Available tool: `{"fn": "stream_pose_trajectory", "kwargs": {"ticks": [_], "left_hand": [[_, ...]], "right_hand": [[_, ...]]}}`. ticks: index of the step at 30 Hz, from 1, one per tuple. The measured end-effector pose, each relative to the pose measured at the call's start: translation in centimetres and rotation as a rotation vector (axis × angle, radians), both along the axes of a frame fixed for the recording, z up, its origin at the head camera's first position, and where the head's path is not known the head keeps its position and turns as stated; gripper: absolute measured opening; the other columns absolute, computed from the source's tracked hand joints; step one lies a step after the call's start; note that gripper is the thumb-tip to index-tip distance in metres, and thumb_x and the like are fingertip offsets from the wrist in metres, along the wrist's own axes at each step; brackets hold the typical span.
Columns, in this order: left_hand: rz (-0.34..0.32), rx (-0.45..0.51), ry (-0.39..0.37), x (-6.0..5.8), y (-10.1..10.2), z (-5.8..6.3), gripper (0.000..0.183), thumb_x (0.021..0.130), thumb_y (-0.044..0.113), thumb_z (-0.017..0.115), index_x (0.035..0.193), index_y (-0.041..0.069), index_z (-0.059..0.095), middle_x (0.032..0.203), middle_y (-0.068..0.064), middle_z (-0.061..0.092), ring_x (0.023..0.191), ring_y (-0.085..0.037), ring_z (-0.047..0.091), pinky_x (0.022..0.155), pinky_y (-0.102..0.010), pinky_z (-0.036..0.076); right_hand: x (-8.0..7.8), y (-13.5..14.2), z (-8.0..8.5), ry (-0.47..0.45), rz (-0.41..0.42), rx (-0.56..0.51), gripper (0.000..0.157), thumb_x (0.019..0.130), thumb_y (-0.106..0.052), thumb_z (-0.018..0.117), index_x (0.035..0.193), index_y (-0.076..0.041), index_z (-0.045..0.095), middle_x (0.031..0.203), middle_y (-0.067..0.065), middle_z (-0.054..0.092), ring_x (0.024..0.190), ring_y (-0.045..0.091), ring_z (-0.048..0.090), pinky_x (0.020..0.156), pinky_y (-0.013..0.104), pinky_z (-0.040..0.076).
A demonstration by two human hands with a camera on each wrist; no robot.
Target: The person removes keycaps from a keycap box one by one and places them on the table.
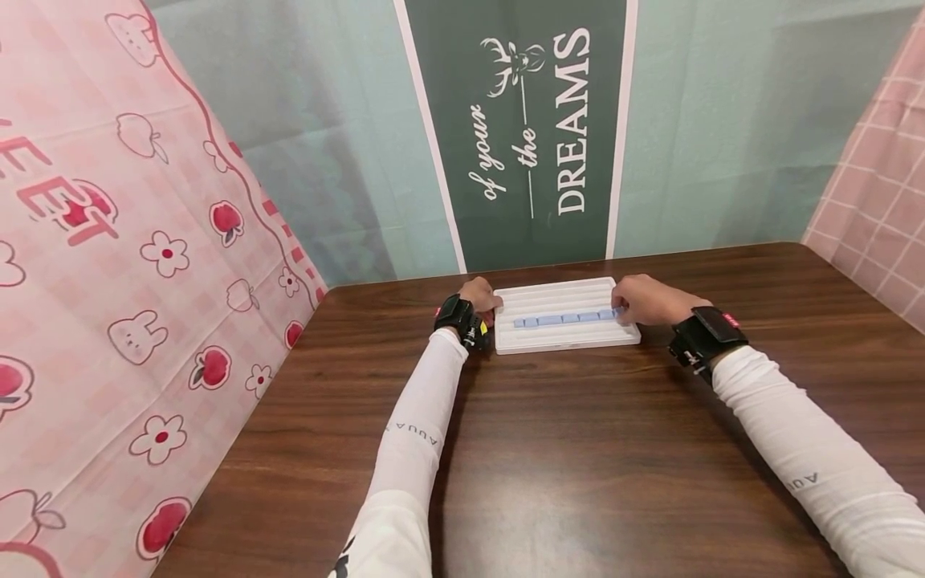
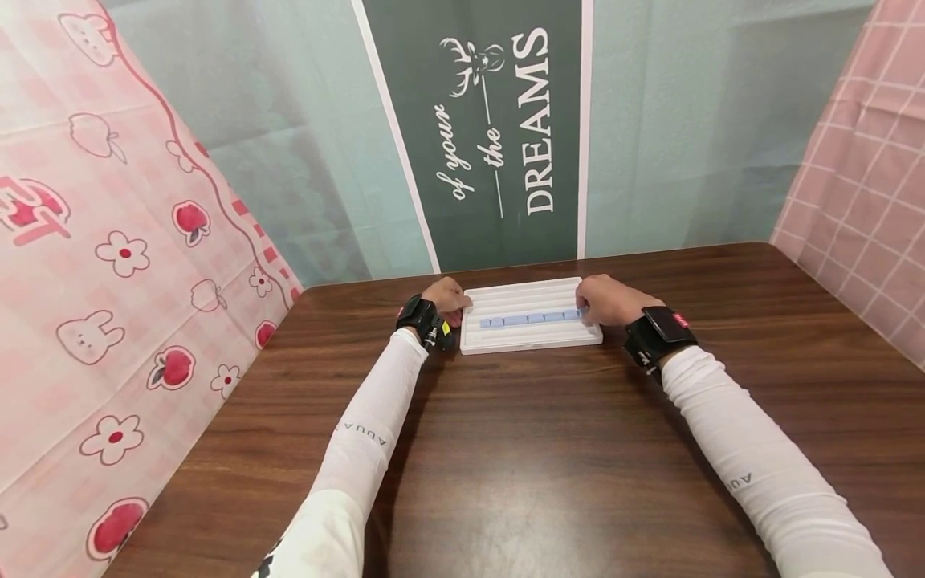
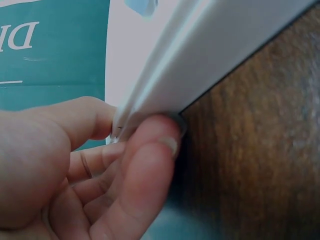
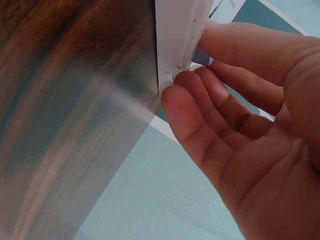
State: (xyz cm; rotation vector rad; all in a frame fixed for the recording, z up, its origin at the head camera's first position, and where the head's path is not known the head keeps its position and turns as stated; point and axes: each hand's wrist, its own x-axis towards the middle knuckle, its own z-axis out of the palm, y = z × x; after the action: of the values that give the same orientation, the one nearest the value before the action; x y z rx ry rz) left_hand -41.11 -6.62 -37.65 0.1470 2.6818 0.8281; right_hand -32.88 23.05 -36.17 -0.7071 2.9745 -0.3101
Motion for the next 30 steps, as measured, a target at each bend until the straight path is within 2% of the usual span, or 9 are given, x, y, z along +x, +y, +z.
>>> {"fn": "stream_pose_trajectory", "kwargs": {"ticks": [7, 15, 23, 30], "left_hand": [[-0.009, -0.010, 0.000, 0.3, 0.1, 0.3, 0.027, 0.083, 0.019, 0.055, 0.063, 0.001, 0.062, 0.056, -0.009, 0.063, 0.048, -0.017, 0.063, 0.051, -0.028, 0.052], [-0.007, -0.019, 0.005, 0.2, 0.2, 0.2, 0.028, 0.083, 0.020, 0.055, 0.064, 0.001, 0.062, 0.057, -0.009, 0.063, 0.050, -0.018, 0.063, 0.052, -0.027, 0.052], [-0.004, 0.028, 0.001, 0.3, 0.0, 0.1, 0.028, 0.083, 0.020, 0.055, 0.063, 0.001, 0.061, 0.056, -0.010, 0.063, 0.050, -0.019, 0.063, 0.052, -0.029, 0.052], [0.007, 0.020, 0.003, 0.1, 0.0, -0.1, 0.028, 0.082, 0.020, 0.056, 0.062, 0.001, 0.059, 0.056, -0.010, 0.062, 0.049, -0.019, 0.063, 0.050, -0.028, 0.052]], "right_hand": [[0.1, 0.4, 0.3, -0.010, -0.035, -0.019, 0.014, 0.074, -0.012, 0.065, 0.087, -0.006, 0.064, 0.081, 0.004, 0.061, 0.072, 0.015, 0.051, 0.063, 0.028, 0.043], [-0.1, 0.9, 0.4, 0.005, -0.034, -0.028, 0.013, 0.076, -0.013, 0.063, 0.087, -0.007, 0.064, 0.080, 0.004, 0.061, 0.068, 0.014, 0.050, 0.060, 0.026, 0.042], [0.0, 1.2, 0.8, 0.012, -0.056, -0.066, 0.020, 0.075, -0.013, 0.065, 0.093, -0.005, 0.064, 0.085, 0.007, 0.063, 0.071, 0.015, 0.053, 0.062, 0.030, 0.047], [-0.1, 1.3, 0.7, 0.048, -0.049, -0.099, 0.021, 0.076, -0.011, 0.063, 0.096, -0.003, 0.065, 0.088, 0.009, 0.064, 0.074, 0.016, 0.055, 0.066, 0.033, 0.049]]}}
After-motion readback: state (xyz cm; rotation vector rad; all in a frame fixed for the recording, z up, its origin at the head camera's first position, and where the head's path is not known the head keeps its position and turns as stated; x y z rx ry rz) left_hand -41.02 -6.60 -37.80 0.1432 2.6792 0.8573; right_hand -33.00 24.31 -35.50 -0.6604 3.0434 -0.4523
